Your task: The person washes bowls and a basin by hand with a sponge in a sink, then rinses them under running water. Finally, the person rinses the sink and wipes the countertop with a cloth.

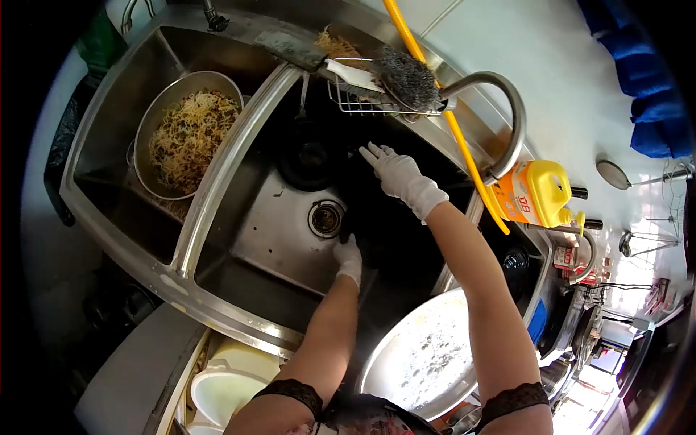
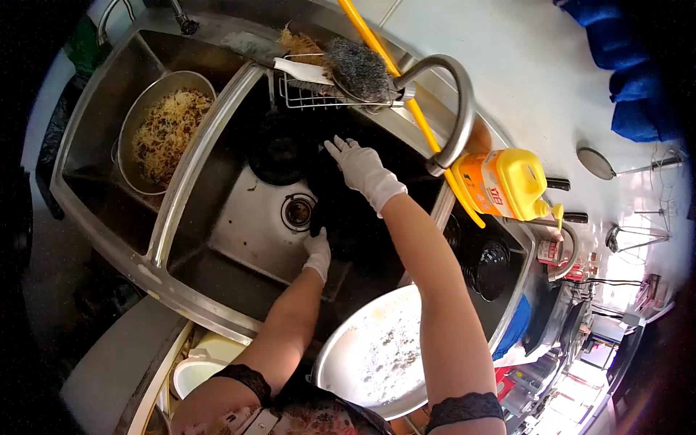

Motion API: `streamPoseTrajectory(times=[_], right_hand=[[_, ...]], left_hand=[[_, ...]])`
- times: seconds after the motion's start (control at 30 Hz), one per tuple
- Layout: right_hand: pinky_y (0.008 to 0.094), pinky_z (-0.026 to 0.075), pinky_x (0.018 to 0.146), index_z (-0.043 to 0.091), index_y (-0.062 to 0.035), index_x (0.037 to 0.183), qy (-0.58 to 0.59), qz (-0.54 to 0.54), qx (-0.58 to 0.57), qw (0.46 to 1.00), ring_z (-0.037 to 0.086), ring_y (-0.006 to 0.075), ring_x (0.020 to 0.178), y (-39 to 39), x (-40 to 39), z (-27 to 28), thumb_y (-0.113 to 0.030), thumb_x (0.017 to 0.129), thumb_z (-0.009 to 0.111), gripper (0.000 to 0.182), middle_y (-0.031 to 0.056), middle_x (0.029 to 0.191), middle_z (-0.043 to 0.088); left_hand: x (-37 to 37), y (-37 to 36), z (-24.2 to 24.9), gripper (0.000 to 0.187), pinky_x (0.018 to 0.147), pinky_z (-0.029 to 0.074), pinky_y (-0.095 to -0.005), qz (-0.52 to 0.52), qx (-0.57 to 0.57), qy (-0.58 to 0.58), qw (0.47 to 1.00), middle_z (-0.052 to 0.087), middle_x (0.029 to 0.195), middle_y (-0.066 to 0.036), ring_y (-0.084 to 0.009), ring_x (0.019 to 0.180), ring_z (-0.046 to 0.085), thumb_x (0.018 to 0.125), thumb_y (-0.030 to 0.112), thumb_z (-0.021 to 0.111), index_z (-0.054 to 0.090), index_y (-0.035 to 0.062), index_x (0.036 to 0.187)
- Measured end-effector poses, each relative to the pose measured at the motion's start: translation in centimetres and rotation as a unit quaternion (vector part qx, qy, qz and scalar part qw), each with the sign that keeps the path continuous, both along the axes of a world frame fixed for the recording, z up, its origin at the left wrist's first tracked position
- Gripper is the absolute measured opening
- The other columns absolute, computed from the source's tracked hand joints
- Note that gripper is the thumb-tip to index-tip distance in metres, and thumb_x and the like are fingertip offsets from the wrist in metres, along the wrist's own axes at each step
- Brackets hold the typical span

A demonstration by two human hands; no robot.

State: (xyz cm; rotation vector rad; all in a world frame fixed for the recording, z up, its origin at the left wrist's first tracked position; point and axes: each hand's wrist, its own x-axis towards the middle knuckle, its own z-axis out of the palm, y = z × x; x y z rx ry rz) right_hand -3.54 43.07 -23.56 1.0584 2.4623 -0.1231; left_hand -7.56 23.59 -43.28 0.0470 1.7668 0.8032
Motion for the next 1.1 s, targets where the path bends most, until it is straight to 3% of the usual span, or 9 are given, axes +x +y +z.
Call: streamPoseTrajectory(times=[0.03,0.13,0.27,0.33,0.47,0.53,0.63,0.8,1.1], right_hand=[[0.0372,0.045,0.094,0.022,-0.0177,0.146,-0.024,-0.004,0.007,1.0,0.046,0.0268,0.124,0.3,0.3,-2.1,-0.013,0.085,0.054,0.069,0.0097,0.148,0.031],[0.0381,0.044,0.095,0.024,-0.0194,0.145,-0.094,-0.032,0.01,0.995,0.047,0.0258,0.122,1.5,-0.1,-3.2,-0.016,0.086,0.054,0.067,0.0111,0.143,0.038],[0.0367,0.041,0.1,0.024,-0.0162,0.146,-0.133,-0.164,-0.112,0.971,0.046,0.0299,0.125,2.1,-0.8,-0.3,-0.012,0.085,0.054,0.068,0.0163,0.136,0.046],[0.038,0.044,0.096,0.027,-0.0127,0.145,-0.114,-0.201,-0.135,0.963,0.052,0.0318,0.117,2.3,0.6,0.2,-0.013,0.082,0.055,0.069,0.0172,0.128,0.053],[0.0367,0.047,0.092,0.037,-0.0048,0.138,-0.133,-0.263,-0.177,0.939,0.054,0.0321,0.114,1.3,6.5,-1.7,-0.01,0.079,0.053,0.061,0.021,0.123,0.055],[0.0384,0.048,0.089,0.04,-0.0054,0.136,-0.11,-0.265,-0.177,0.941,0.057,0.0338,0.108,1.3,13.4,-7.9,-0.011,0.079,0.054,0.059,0.0207,0.115,0.059],[0.0404,0.049,0.084,0.049,-0.0056,0.127,-0.063,-0.304,-0.137,0.94,0.06,0.0354,0.102,-0.5,14.1,-6.7,-0.014,0.079,0.055,0.049,0.0204,0.107,0.063],[0.0392,0.052,0.081,0.061,-0.0048,0.112,-0.095,-0.351,-0.06,0.929,0.061,0.0347,0.1,-1.4,10.9,-4.6,-0.016,0.083,0.054,0.032,0.0193,0.107,0.064],[0.0399,0.052,0.073,0.052,-0.0023,0.123,-0.039,-0.268,-0.018,0.963,0.065,0.033,0.088,-4.2,4.5,0.3,-0.012,0.082,0.052,0.042,0.0154,0.093,0.067]], left_hand=[[-0.5,1.4,5.1,0.047,0.092,0.043,-0.0328,0.106,-0.057,-0.065,0.991,0.055,0.125,-0.017,-0.0252,0.109,0.055,0.088,0.014,0.062,0.047,-0.0076,0.127],[3.3,1.2,-3.9,0.053,0.093,0.042,-0.0323,0.26,0.043,-0.155,0.952,0.054,0.127,-0.016,-0.0248,0.109,0.054,0.086,0.018,0.065,0.045,-0.006,0.129],[0.3,2.7,2.8,0.058,0.094,0.042,-0.0331,0.176,-0.076,-0.102,0.976,0.054,0.126,-0.014,-0.0245,0.111,0.052,0.082,0.019,0.07,0.045,-0.0046,0.129],[-1.5,2.4,4.6,0.09,0.108,0.03,-0.0355,0.062,-0.044,-0.283,0.956,0.028,0.148,-0.016,-0.0295,0.132,0.034,0.08,0.046,0.069,0.024,-0.0013,0.143],[-1.2,2.1,0.4,0.087,0.109,0.026,-0.0357,0.08,-0.044,-0.322,0.942,0.027,0.148,-0.016,-0.0281,0.135,0.028,0.081,0.043,0.068,0.025,-0.0002,0.143],[0.4,1.5,-3.4,0.08,0.11,0.023,-0.0366,0.249,-0.009,-0.488,0.837,0.024,0.149,-0.019,-0.0288,0.136,0.023,0.083,0.038,0.068,0.029,-0.0007,0.142],[-0.3,3.4,0.9,0.049,0.094,0.043,-0.0323,0.15,0.03,-0.38,0.912,0.054,0.123,-0.016,-0.026,0.106,0.054,0.076,0.009,0.069,0.053,-0.0065,0.12],[0.2,4.7,-4.1,0.048,0.09,0.044,-0.0337,0.179,0.016,-0.399,0.899,0.055,0.121,-0.015,-0.028,0.105,0.054,0.073,0.003,0.068,0.053,-0.0049,0.119],[-5.8,3.3,2.8,0.05,0.089,0.044,-0.0427,0.183,0.008,-0.332,0.925,0.051,0.119,-0.016,-0.0331,0.106,0.05,0.07,-0.001,0.063,0.049,-0.0021,0.118]])
